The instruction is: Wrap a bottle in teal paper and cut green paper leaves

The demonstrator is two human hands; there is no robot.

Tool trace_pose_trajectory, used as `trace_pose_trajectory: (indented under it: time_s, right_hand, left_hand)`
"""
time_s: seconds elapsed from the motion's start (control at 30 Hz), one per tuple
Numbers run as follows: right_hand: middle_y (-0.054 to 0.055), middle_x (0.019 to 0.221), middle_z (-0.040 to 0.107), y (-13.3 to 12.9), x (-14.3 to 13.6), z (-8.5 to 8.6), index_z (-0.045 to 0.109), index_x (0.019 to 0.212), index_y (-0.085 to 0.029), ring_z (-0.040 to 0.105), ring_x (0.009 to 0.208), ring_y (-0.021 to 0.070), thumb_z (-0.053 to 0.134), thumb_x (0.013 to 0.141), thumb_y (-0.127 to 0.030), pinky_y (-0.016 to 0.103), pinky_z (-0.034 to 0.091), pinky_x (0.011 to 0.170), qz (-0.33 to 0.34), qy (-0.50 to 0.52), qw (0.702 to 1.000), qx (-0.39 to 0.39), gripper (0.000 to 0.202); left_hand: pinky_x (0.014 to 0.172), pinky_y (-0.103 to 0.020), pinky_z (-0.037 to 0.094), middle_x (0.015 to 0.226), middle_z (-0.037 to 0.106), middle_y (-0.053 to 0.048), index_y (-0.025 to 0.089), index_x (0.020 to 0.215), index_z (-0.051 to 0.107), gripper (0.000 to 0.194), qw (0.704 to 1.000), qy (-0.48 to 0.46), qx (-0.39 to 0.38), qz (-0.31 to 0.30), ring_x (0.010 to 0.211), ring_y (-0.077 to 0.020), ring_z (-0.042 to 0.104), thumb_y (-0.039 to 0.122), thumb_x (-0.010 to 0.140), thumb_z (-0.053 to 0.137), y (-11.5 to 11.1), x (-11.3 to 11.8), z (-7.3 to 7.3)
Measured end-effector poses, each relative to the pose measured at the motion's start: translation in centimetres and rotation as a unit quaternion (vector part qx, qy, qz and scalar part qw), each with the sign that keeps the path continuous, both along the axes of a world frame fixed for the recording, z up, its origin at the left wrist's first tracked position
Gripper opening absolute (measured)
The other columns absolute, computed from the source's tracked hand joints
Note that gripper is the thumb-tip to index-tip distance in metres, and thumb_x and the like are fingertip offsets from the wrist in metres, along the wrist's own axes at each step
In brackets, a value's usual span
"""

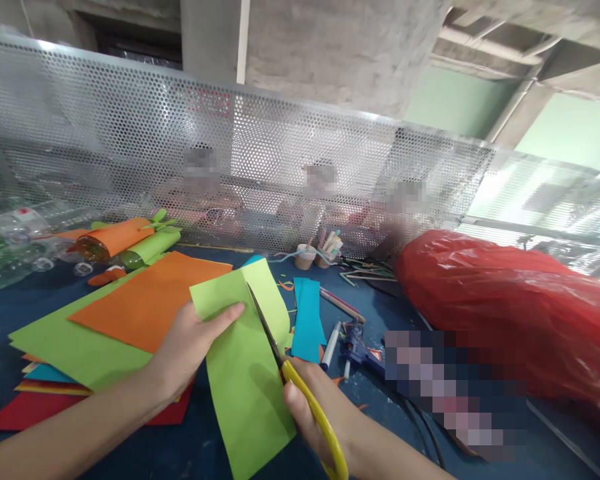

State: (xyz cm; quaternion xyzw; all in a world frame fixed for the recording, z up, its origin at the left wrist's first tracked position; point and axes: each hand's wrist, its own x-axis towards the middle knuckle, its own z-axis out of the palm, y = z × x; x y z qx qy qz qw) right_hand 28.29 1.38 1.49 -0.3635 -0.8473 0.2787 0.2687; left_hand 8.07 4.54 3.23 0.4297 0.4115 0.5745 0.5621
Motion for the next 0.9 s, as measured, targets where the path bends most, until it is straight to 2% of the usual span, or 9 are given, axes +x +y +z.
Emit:
trace_pose_trajectory:
  time_s: [0.3,0.63,0.9]
  right_hand:
    - [-0.002,0.067,0.042,-0.29,-0.27,0.63,0.043,0.077,-0.019,0.036,0.056,0.0105,0.010,0.091,-0.071,0.024,0.030,0.049,-0.008,0.010,1.000,0.004,0.063]
    - [-0.002,0.068,0.042,0.18,0.05,-0.19,0.044,0.078,-0.018,0.035,0.058,0.0105,0.015,0.092,-0.069,0.023,0.030,0.051,0.014,0.029,0.999,-0.018,0.060]
    - [-0.001,0.067,0.042,0.09,0.00,-0.12,0.045,0.077,-0.018,0.035,0.058,0.0106,0.015,0.091,-0.071,0.024,0.030,0.051,-0.003,0.026,0.999,-0.026,0.063]
  left_hand:
    - [0.082,-0.042,0.054,0.099,0.076,-0.002,0.028,0.092,0.073,0.021,1.000,-0.018,-0.004,-0.002,0.100,-0.0346,0.068,0.027,0.072,0.078,0.16,0.05,-0.26]
    - [0.083,-0.041,0.054,0.099,0.076,0.000,0.029,0.091,0.072,0.021,1.000,-0.022,-0.013,-0.010,0.097,-0.0325,0.069,0.031,0.072,0.079,0.02,0.21,-0.08]
    - [0.080,-0.041,0.057,0.100,0.076,-0.002,0.026,0.093,0.072,0.023,1.000,-0.013,-0.002,-0.014,0.097,-0.0337,0.069,0.032,0.071,0.079,0.05,0.13,-0.04]
